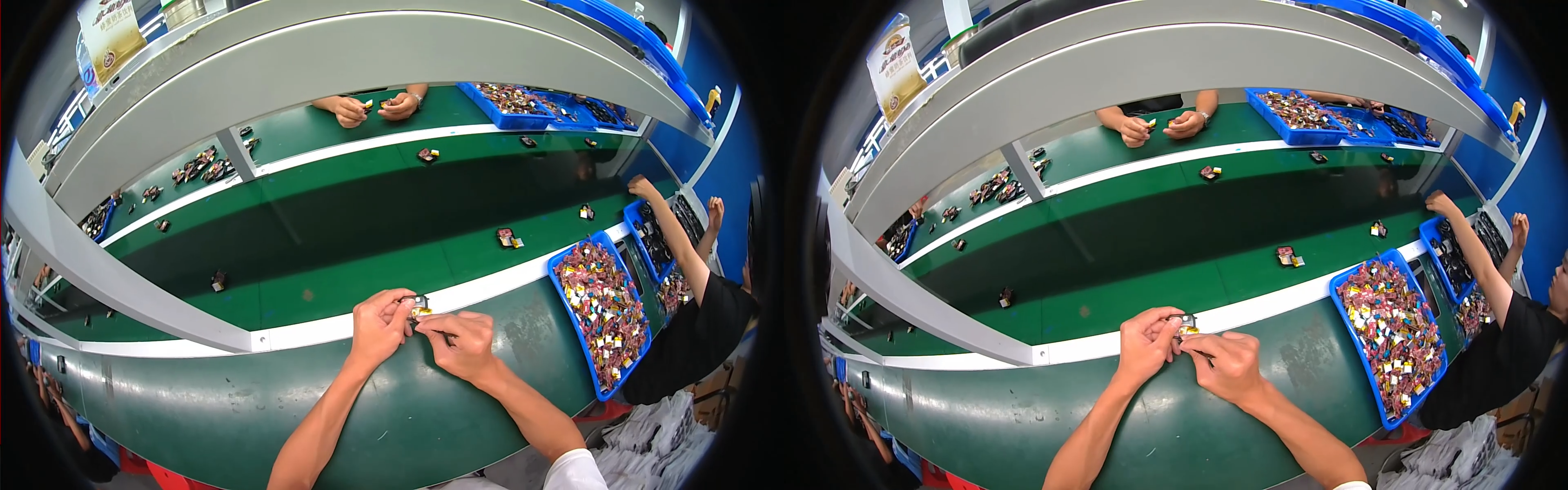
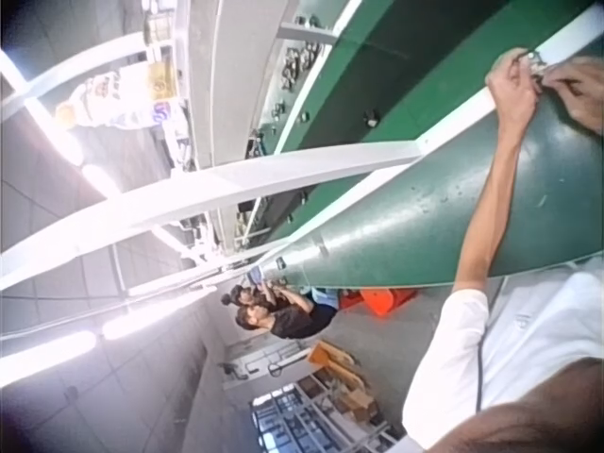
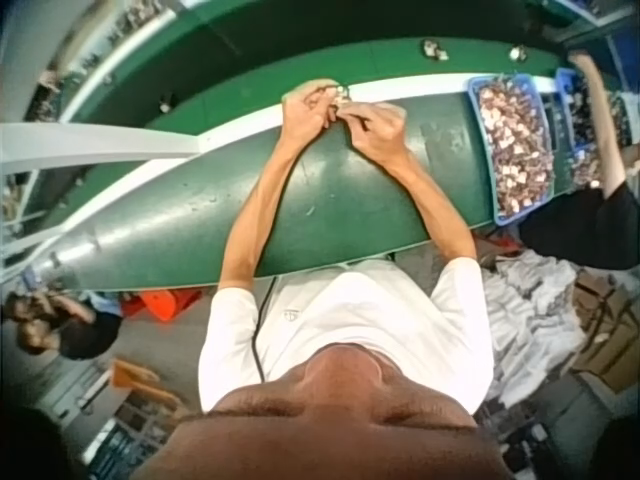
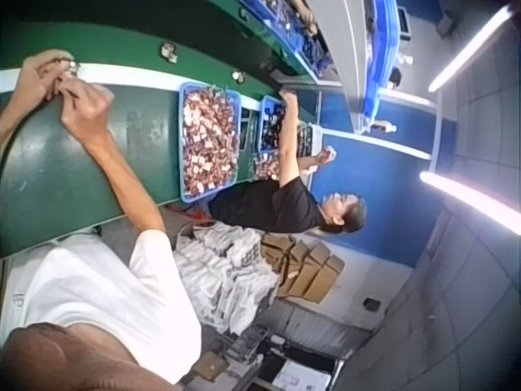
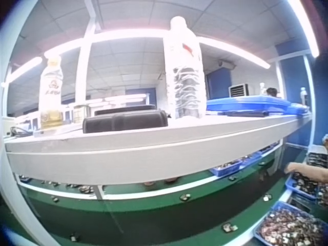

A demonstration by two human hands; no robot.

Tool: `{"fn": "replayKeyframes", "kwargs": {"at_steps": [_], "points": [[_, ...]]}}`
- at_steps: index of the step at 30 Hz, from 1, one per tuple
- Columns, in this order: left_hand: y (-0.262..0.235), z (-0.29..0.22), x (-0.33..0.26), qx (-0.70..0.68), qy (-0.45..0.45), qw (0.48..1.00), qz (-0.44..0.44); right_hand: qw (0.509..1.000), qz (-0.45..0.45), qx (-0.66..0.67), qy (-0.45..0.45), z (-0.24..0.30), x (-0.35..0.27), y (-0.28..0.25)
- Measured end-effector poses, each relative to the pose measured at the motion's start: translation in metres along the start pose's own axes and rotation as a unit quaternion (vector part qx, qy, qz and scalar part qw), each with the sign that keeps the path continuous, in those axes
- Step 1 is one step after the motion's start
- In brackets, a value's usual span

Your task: Assembling small electrical or mechanical components and marking them on a factory assembly line.

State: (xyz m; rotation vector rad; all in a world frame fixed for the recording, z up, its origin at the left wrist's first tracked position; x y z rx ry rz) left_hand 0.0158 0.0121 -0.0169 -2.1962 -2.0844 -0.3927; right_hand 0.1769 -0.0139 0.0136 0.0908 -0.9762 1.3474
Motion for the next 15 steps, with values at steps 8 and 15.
{"fn": "replayKeyframes", "kwargs": {"at_steps": [8,15], "points": [[0.004,0.007,0.001,0.098,0.096,0.990,-0.039,0.997,-0.019,-0.023,-0.067,-0.005,-0.001,0.005],[-0.052,0.004,0.059,0.187,0.037,0.971,-0.146,0.993,-0.110,0.026,0.032,-0.011,0.009,-0.009]]}}
Point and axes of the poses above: each hand's wrist, its own x-axis towards the middle knuckle, its own y-axis out of the palm, z = x × y, the point moved 1 cm from there along x, towards the middle knuckle, and after that the axes turned 11 degrees about y, right-handed, at the moved point
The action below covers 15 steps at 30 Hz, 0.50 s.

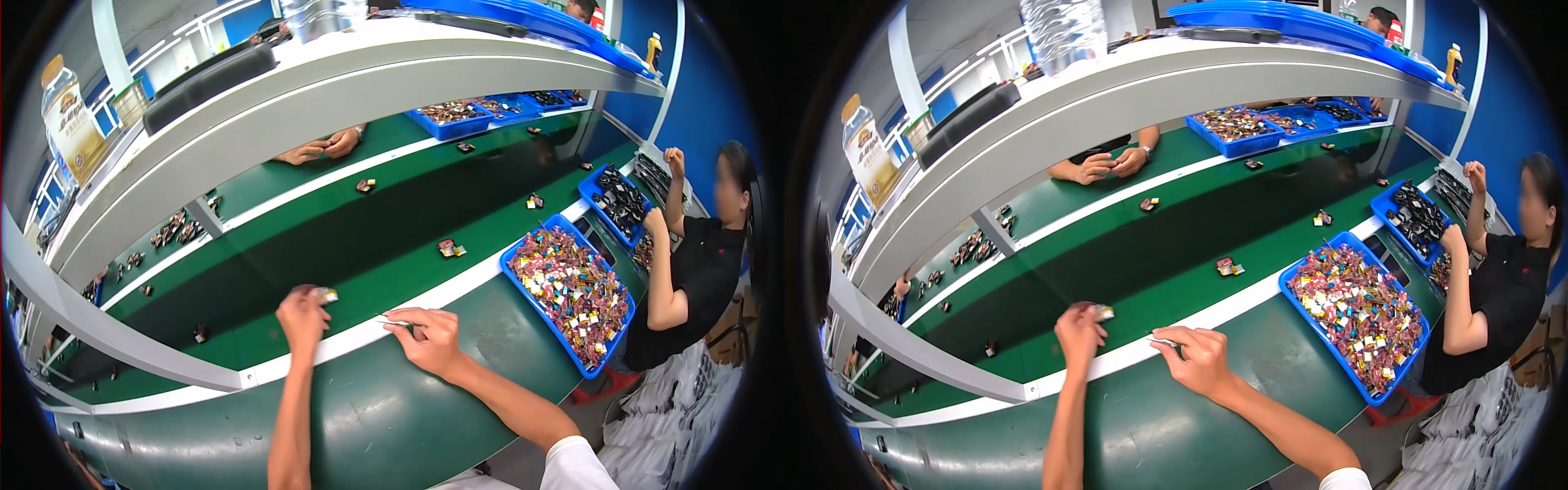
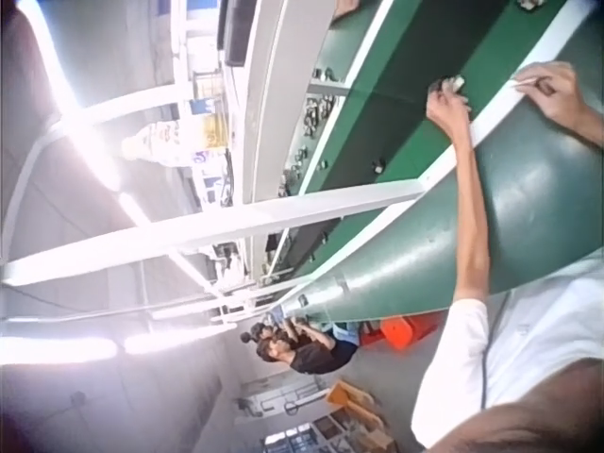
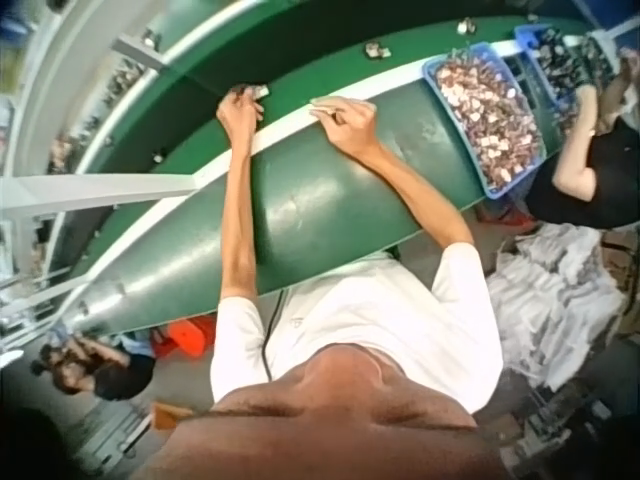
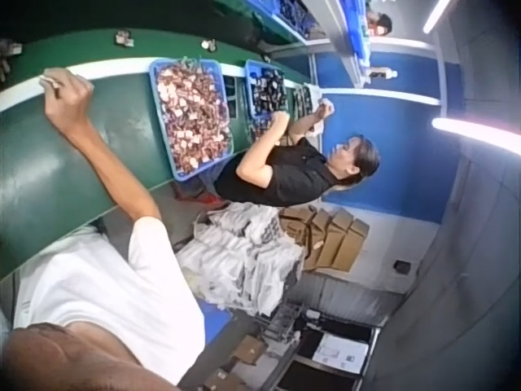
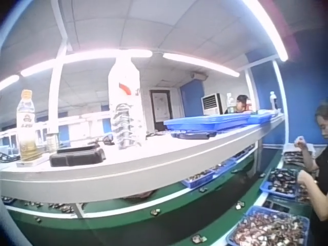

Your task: Assembling small electrical or mechanical components and marking them on a factory assembly line.

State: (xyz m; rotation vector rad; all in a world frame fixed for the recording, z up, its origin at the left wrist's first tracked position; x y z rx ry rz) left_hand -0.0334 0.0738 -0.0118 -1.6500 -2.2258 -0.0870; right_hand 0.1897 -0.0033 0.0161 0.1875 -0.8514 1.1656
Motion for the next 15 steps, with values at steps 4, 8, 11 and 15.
{"fn": "replayKeyframes", "kwargs": {"at_steps": [4,8,11,15], "points": [[-0.045,0.025,0.044,0.402,0.297,0.866,-0.028,0.999,-0.003,0.009,0.044,-0.012,-0.004,0.002],[-0.027,0.003,0.056,0.512,0.138,0.846,-0.050,0.999,-0.006,0.005,0.054,-0.015,-0.005,0.001],[0.017,-0.011,0.071,0.389,0.267,0.880,0.053,0.998,0.025,0.000,0.064,-0.013,-0.006,0.003],[0.121,-0.044,0.072,0.085,0.052,0.927,0.361,0.998,0.026,-0.016,0.057,-0.018,-0.008,-0.001]]}}
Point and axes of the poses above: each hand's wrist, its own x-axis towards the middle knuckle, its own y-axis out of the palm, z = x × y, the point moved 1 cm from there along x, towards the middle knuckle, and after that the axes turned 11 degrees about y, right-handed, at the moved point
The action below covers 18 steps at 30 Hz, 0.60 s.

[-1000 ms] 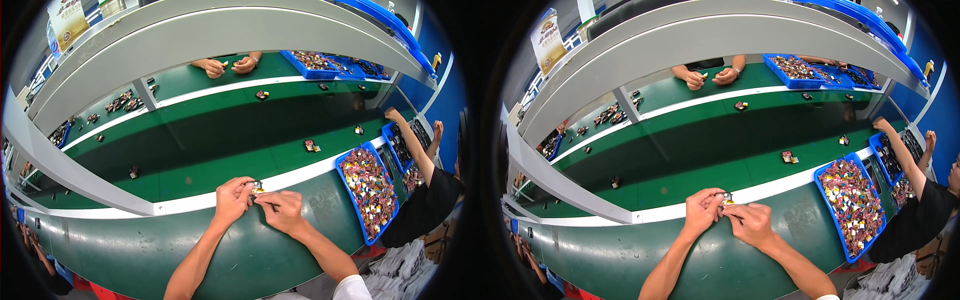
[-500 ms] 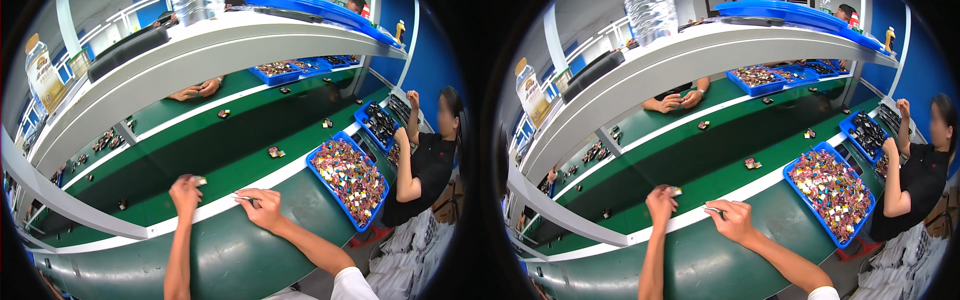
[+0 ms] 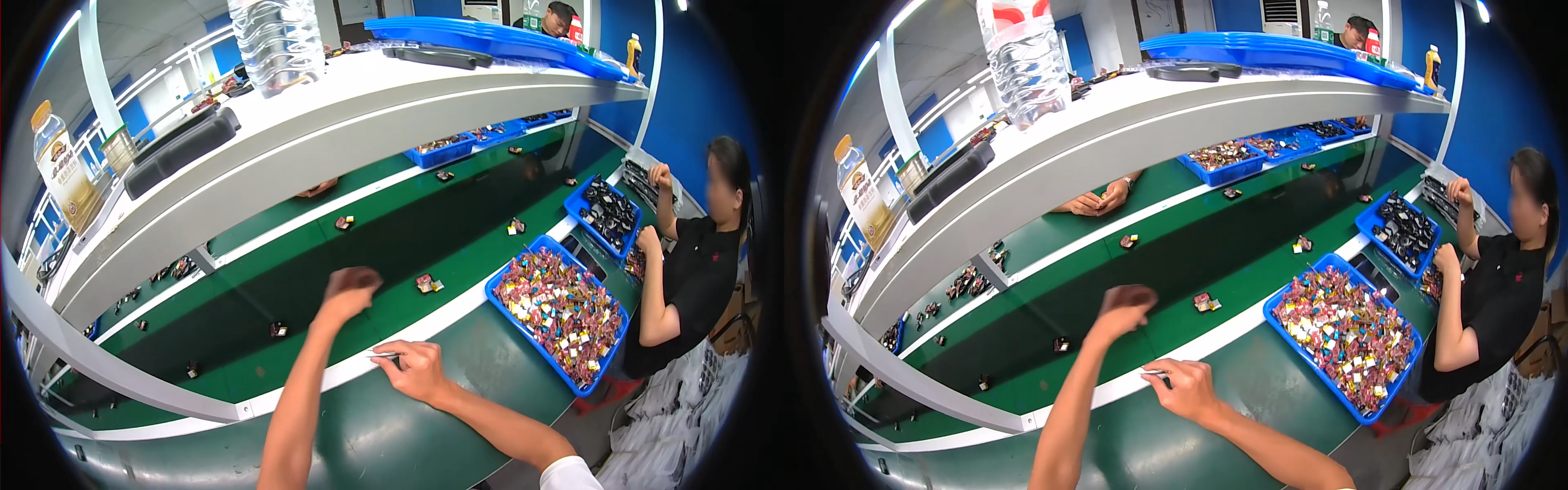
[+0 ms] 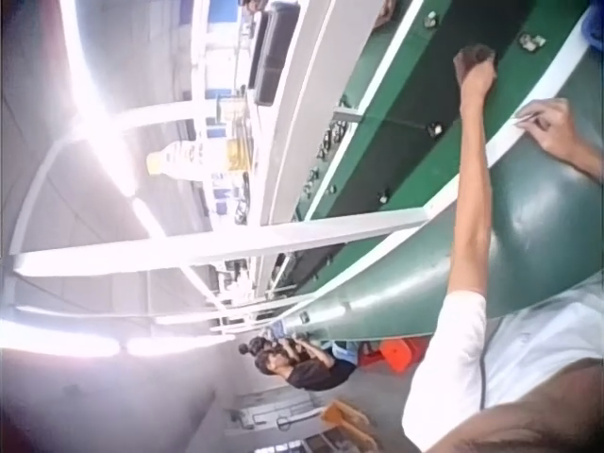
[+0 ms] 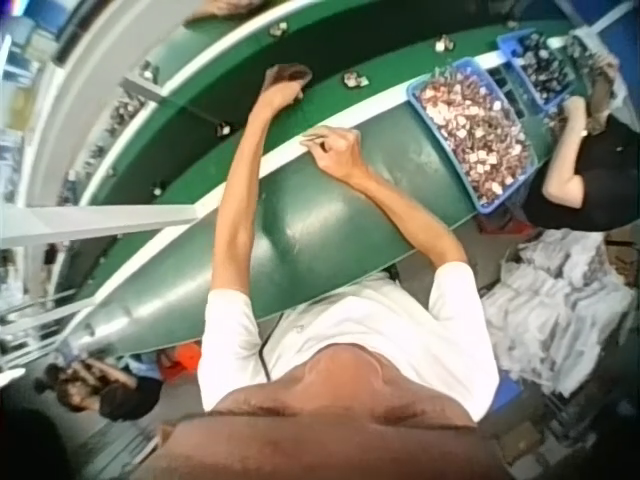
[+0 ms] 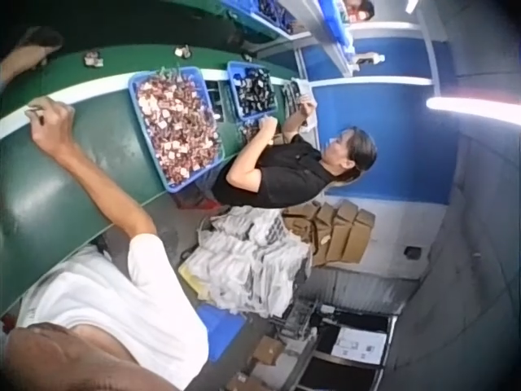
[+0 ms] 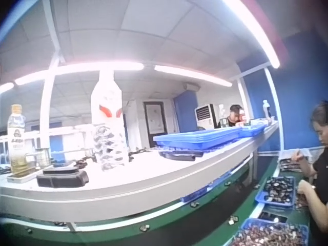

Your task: Assembling small electrical or mechanical components and marking them on a factory assembly line.

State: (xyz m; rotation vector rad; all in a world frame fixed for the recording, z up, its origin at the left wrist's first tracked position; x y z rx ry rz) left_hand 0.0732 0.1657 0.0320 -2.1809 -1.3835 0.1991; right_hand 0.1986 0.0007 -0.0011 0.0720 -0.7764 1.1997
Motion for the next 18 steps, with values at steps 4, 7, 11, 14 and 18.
{"fn": "replayKeyframes", "kwargs": {"at_steps": [4,7,11,14,18], "points": [[0.054,0.005,0.046,0.097,0.114,0.988,0.031,1.000,0.024,0.001,0.012,0.005,0.000,0.002],[0.070,0.010,0.053,0.144,0.143,0.979,0.003,0.999,0.024,0.008,0.019,0.006,0.000,0.005],[0.074,0.014,0.053,0.143,0.125,0.982,0.002,0.999,0.021,0.020,0.015,0.004,0.001,0.004],[0.058,0.004,0.045,0.037,-0.057,0.995,0.075,1.000,0.023,0.015,0.013,0.007,0.001,0.005],[0.040,0.007,0.014,-0.052,-0.056,0.996,0.036,1.000,0.016,0.019,0.007,0.004,-0.001,0.006]]}}
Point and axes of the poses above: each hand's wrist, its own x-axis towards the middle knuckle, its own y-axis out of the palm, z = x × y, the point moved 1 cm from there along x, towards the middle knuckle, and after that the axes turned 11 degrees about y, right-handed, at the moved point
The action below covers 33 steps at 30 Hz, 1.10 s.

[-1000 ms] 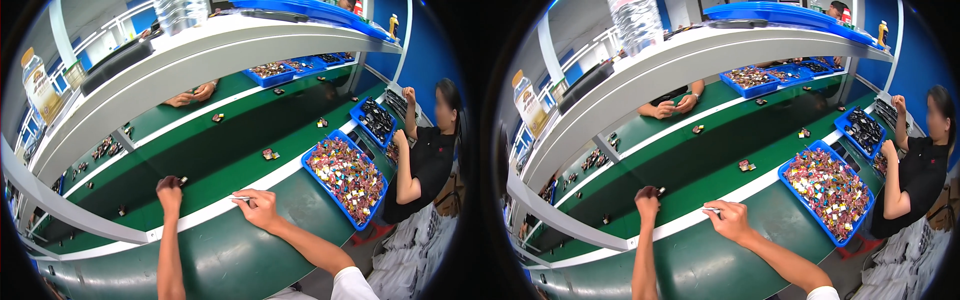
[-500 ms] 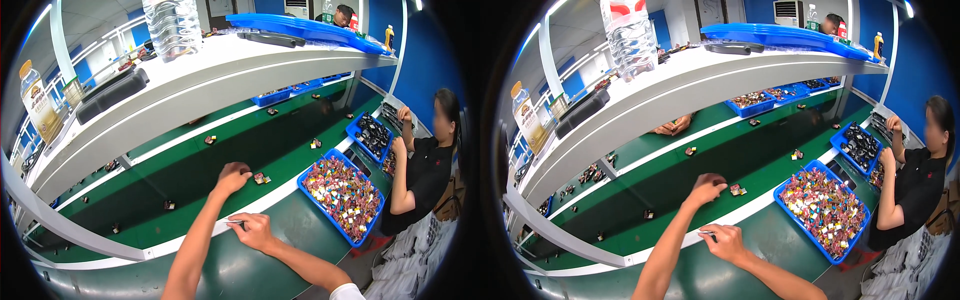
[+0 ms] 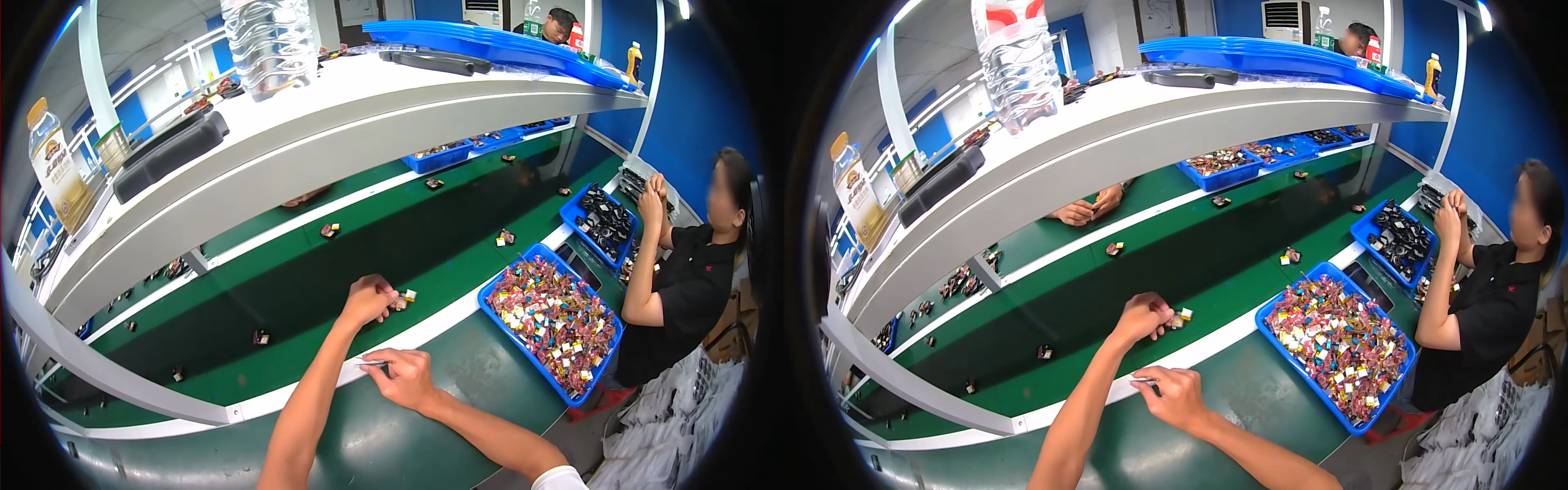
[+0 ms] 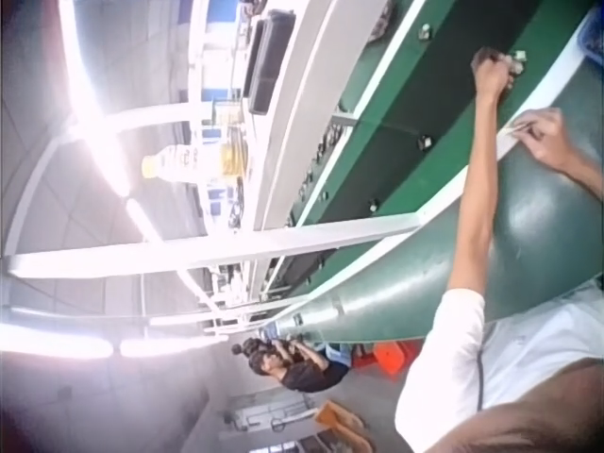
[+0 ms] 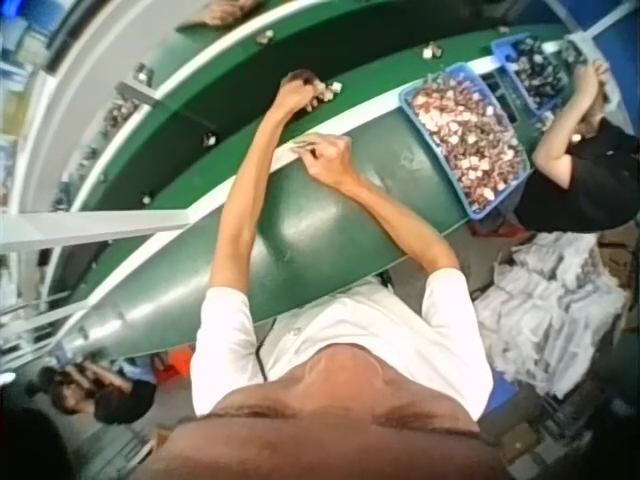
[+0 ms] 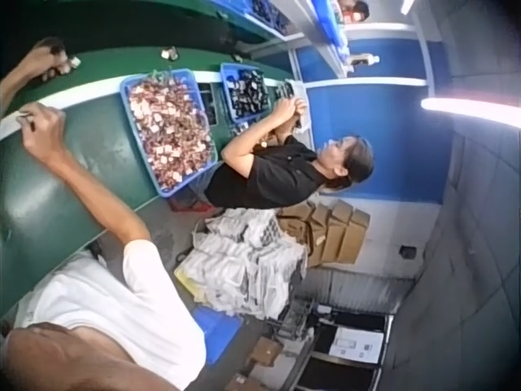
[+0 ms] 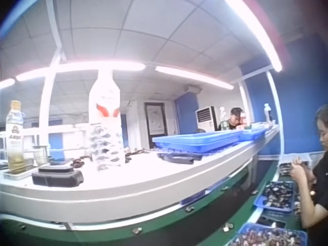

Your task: Assembling small electrical or mechanical components and marking them on a factory assembly line.

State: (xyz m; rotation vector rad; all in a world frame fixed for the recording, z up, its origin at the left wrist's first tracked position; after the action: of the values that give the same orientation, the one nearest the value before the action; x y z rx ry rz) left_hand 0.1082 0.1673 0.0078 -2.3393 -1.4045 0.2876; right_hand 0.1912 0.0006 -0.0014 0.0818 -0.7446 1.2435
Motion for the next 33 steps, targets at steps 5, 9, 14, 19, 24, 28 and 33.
{"fn": "replayKeyframes", "kwargs": {"at_steps": [5,9,14,19,24,28,33], "points": [[-0.036,0.013,-0.077,-0.167,0.021,0.967,-0.191,0.999,-0.031,0.017,-0.009,-0.002,0.003,0.003],[-0.034,0.028,-0.134,-0.210,0.000,0.941,-0.265,0.951,0.097,0.169,0.240,-0.019,-0.001,-0.001],[-0.013,0.028,-0.169,-0.251,0.025,0.920,-0.301,0.867,0.107,0.370,0.318,-0.011,0.011,-0.005],[-0.009,0.025,-0.175,-0.230,0.033,0.928,-0.290,0.933,0.096,0.241,0.249,-0.015,0.003,0.000],[-0.005,0.022,-0.171,-0.220,0.051,0.932,-0.283,0.942,0.082,0.208,0.250,-0.005,0.002,0.000],[-0.008,0.025,-0.174,-0.223,0.056,0.932,-0.281,0.947,0.073,0.196,0.243,-0.012,-0.001,0.005],[-0.008,0.025,-0.172,-0.231,0.058,0.939,-0.248,0.951,0.077,0.173,0.243,-0.008,0.000,0.003]]}}
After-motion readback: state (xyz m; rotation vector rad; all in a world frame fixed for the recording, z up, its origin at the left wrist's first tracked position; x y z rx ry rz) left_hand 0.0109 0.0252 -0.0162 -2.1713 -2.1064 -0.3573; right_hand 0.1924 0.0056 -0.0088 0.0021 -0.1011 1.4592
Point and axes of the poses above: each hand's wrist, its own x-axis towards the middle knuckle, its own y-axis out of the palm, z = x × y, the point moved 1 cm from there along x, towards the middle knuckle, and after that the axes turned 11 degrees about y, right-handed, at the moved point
